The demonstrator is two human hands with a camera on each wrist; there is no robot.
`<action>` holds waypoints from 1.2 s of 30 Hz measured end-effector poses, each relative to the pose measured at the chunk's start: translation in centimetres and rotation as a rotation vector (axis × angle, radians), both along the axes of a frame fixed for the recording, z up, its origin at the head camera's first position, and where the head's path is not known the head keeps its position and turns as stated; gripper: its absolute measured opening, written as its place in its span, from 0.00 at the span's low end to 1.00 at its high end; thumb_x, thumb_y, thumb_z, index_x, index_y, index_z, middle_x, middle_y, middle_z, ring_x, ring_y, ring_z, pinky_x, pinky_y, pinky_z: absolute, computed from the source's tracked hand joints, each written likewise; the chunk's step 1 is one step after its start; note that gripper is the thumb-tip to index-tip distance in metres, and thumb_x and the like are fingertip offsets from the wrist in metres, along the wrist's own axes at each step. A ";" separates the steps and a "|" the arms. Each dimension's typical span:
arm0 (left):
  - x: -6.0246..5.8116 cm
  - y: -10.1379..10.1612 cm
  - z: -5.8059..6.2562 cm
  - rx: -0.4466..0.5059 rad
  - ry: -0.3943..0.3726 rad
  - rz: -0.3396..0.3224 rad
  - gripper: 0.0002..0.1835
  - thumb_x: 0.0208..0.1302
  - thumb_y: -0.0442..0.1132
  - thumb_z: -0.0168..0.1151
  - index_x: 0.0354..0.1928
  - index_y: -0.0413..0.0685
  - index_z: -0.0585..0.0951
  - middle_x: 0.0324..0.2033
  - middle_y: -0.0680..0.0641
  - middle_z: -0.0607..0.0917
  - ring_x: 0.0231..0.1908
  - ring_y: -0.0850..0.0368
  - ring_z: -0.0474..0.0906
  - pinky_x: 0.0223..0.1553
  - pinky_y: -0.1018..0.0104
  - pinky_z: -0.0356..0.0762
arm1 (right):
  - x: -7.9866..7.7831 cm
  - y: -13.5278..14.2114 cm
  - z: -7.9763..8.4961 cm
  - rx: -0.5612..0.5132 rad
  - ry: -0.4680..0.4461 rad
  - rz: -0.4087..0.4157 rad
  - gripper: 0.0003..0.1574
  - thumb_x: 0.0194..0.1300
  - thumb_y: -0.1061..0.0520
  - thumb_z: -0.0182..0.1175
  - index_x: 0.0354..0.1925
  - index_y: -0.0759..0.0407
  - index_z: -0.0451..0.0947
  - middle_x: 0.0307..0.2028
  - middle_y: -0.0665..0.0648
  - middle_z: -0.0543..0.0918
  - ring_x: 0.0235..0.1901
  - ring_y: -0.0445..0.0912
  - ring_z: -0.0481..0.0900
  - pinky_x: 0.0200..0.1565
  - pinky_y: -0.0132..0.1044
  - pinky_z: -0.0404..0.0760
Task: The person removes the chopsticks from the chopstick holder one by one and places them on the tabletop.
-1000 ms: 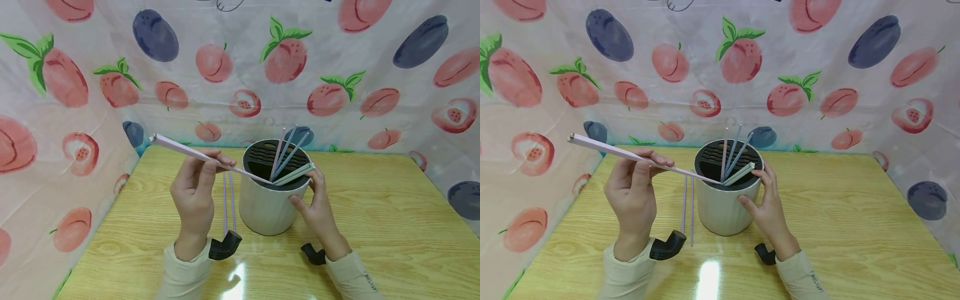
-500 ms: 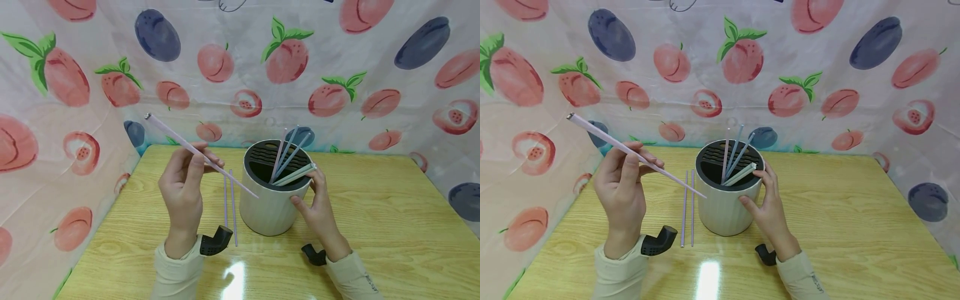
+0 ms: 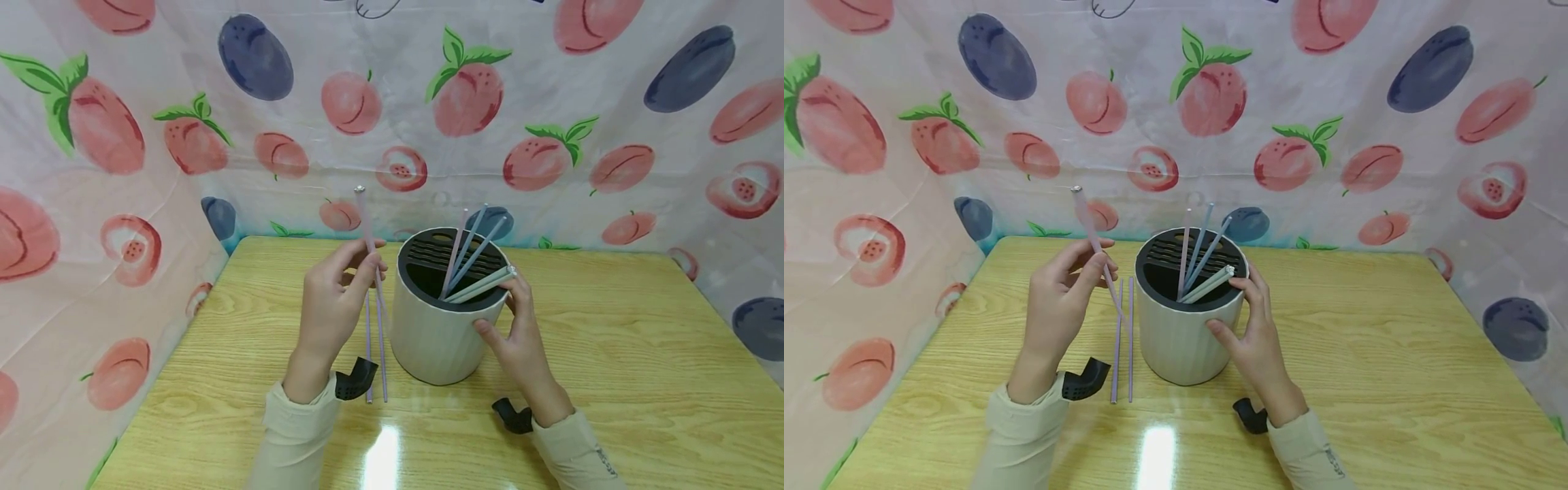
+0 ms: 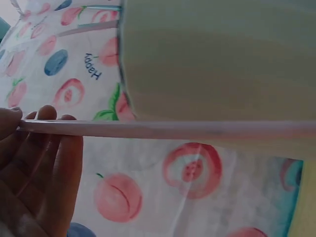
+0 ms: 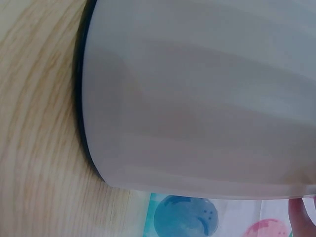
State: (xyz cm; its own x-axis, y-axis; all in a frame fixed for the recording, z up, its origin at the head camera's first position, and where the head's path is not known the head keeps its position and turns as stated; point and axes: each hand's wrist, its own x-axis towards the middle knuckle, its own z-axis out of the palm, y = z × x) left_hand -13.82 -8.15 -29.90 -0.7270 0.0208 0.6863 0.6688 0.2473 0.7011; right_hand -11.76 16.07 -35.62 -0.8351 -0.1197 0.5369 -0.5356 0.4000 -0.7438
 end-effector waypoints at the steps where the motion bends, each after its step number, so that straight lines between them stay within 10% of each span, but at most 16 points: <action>1: -0.2 0.0 -0.2 -0.024 -0.002 0.007 0.10 0.63 0.41 0.54 0.42 0.47 0.80 0.27 0.53 0.80 0.26 0.62 0.76 0.26 0.66 0.78 | 0.0 0.0 0.0 -0.001 0.002 0.000 0.36 0.59 0.55 0.59 0.58 0.64 0.53 0.65 0.63 0.48 0.65 0.55 0.45 0.56 0.64 0.51; 16: -2.7 0.0 -3.4 -0.279 -0.115 0.106 0.10 0.64 0.43 0.52 0.42 0.48 0.79 0.26 0.56 0.80 0.27 0.69 0.75 0.24 0.75 0.75 | 0.0 -0.1 0.1 -0.008 0.003 0.008 0.36 0.59 0.54 0.59 0.58 0.64 0.53 0.65 0.64 0.48 0.63 0.56 0.48 0.55 0.65 0.51; 36: -4.2 -0.3 -6.1 -0.368 -0.293 0.116 0.12 0.64 0.43 0.53 0.43 0.47 0.81 0.27 0.53 0.82 0.29 0.63 0.77 0.29 0.67 0.74 | 0.2 -0.2 0.2 -0.008 0.014 0.000 0.36 0.59 0.53 0.59 0.57 0.65 0.53 0.65 0.65 0.48 0.64 0.56 0.46 0.55 0.65 0.52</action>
